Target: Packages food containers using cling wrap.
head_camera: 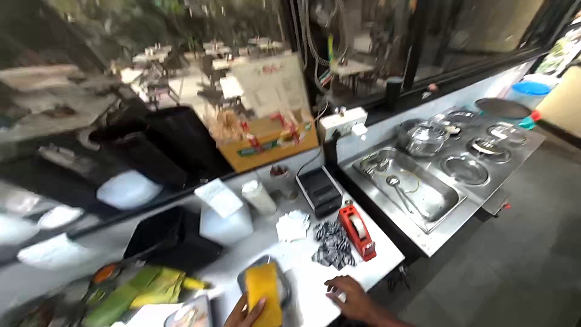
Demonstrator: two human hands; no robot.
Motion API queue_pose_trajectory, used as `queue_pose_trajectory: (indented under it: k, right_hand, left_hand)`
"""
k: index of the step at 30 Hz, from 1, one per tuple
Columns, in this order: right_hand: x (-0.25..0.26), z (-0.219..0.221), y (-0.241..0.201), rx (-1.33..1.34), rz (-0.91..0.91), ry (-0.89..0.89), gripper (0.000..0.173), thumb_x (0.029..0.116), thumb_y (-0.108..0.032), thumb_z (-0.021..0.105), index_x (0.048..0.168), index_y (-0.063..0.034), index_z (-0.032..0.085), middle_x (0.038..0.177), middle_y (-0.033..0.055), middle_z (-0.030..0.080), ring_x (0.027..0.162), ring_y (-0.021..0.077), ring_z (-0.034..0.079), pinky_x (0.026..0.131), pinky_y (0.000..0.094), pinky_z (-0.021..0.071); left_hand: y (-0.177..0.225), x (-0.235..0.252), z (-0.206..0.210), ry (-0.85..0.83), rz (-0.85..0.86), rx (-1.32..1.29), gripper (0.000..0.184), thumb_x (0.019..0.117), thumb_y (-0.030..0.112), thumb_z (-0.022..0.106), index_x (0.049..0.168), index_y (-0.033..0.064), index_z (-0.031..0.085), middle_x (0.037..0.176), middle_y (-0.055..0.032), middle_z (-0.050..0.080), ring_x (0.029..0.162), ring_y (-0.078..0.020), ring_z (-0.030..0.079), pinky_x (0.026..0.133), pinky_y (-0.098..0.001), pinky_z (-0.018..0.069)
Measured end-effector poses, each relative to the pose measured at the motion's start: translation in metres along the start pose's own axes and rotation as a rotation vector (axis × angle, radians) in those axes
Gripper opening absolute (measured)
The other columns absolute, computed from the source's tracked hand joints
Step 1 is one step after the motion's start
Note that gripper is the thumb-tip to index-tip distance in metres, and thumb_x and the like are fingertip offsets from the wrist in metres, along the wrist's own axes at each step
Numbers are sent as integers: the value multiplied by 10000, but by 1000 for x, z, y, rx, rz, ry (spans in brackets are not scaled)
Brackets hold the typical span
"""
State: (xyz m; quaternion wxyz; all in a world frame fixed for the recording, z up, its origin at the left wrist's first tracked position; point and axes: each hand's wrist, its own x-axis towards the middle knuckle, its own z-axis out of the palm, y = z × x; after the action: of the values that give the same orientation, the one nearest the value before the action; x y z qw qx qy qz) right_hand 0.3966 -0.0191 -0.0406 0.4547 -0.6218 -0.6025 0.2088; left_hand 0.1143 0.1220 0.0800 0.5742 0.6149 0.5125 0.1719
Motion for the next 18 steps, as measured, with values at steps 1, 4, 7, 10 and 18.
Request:
queue_pose_trajectory:
  k: [1, 4, 7, 10, 18]
  right_hand:
    - [-10, -7, 4, 53, 62, -36, 254, 1016, -290, 630, 1135, -103, 754, 1010, 53, 758, 930, 177, 714, 901, 432, 569]
    - [-28, -31, 1, 338, 296, -183, 359, 1063, -346, 539, 1239, -77, 699, 964, 56, 756, 784, 147, 722, 732, 360, 623]
    - [-43, -39, -21, 760, 570, -127, 693, 1021, -590, 485, 1557, -169, 362, 1131, 131, 715, 764, 272, 720, 556, 416, 605]
    - [-52, -30, -31, 904, 714, 271, 628, 1007, -393, 620, 1522, -145, 361, 1133, 183, 688, 769, 321, 715, 519, 439, 603]
    - [-105, -26, -34, 922, 1118, 718, 475, 1090, -361, 473, 1484, -125, 352, 1005, 203, 696, 689, 281, 696, 490, 370, 557]
  left_hand:
    - [5, 5, -4, -147, -47, 76, 655, 994, 397, 637, 1502, 37, 432, 1223, -198, 690, 1051, -275, 718, 937, -481, 593]
    - [12, 29, 21, -593, -65, 152, 536, 1010, 445, 594, 1422, 102, 574, 1169, -110, 727, 1034, -234, 716, 942, -465, 585]
    - [11, 49, 85, -849, -3, 146, 521, 1030, 466, 559, 1404, 104, 597, 1212, -107, 711, 1093, -218, 695, 1000, -466, 554]
    - [4, 54, 133, -841, 56, 229, 586, 1042, 580, 449, 1404, 147, 606, 1228, -82, 713, 1129, -193, 690, 1030, -471, 543]
    - [-84, 70, 43, 215, 504, 843, 590, 958, 484, 570, 1418, 117, 614, 1516, -223, 492, 1418, -474, 417, 1135, -658, 346]
